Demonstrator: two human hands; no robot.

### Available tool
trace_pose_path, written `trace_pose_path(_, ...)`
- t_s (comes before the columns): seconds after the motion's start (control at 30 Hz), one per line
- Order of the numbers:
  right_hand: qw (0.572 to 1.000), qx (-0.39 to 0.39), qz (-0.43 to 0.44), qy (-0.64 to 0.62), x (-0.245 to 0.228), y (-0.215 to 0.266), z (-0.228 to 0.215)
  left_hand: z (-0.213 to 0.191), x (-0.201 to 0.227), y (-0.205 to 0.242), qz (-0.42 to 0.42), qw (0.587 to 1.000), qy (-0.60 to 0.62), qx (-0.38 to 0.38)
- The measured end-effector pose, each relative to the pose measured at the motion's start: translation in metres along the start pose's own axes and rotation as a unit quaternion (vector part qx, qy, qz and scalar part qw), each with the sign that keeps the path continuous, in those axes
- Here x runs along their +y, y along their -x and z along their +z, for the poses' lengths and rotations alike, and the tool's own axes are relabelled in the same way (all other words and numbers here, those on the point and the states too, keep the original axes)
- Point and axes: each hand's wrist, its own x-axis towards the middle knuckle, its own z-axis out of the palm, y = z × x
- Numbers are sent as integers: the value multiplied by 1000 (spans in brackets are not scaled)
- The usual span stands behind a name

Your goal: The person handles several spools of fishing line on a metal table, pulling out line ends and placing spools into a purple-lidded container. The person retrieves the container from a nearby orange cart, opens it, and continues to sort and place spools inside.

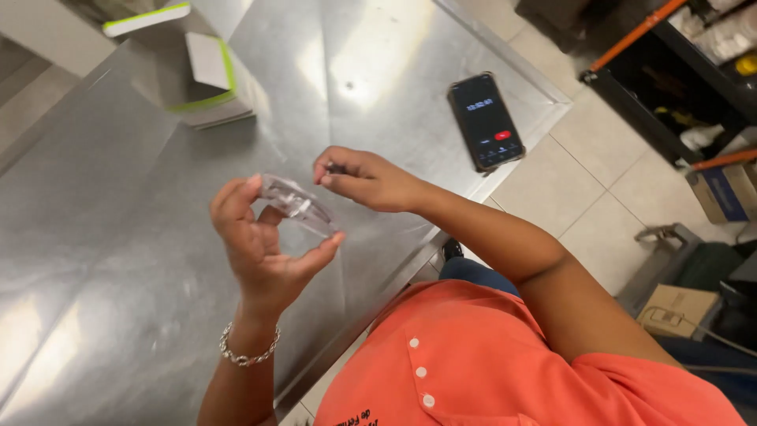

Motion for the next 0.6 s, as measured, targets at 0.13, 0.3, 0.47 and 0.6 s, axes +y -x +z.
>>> trace_pose_path(0.13, 978, 106, 9, -180, 16, 90, -68, 95, -12, -40, 81, 990, -24, -111)
trace_pose_path(0.3, 966, 248, -61, -45, 88, 199, -140, 229, -21, -69, 229, 940, -101, -232)
trace_pose_path(0.47, 914, 400, 9, 59, 90, 302, -221, 376, -3, -76, 379, 834, -150, -371)
trace_pose_path(0.6, 876, 472, 11, 101, 125, 382, -294, 498, 32, -91, 380, 830, -119, -391)
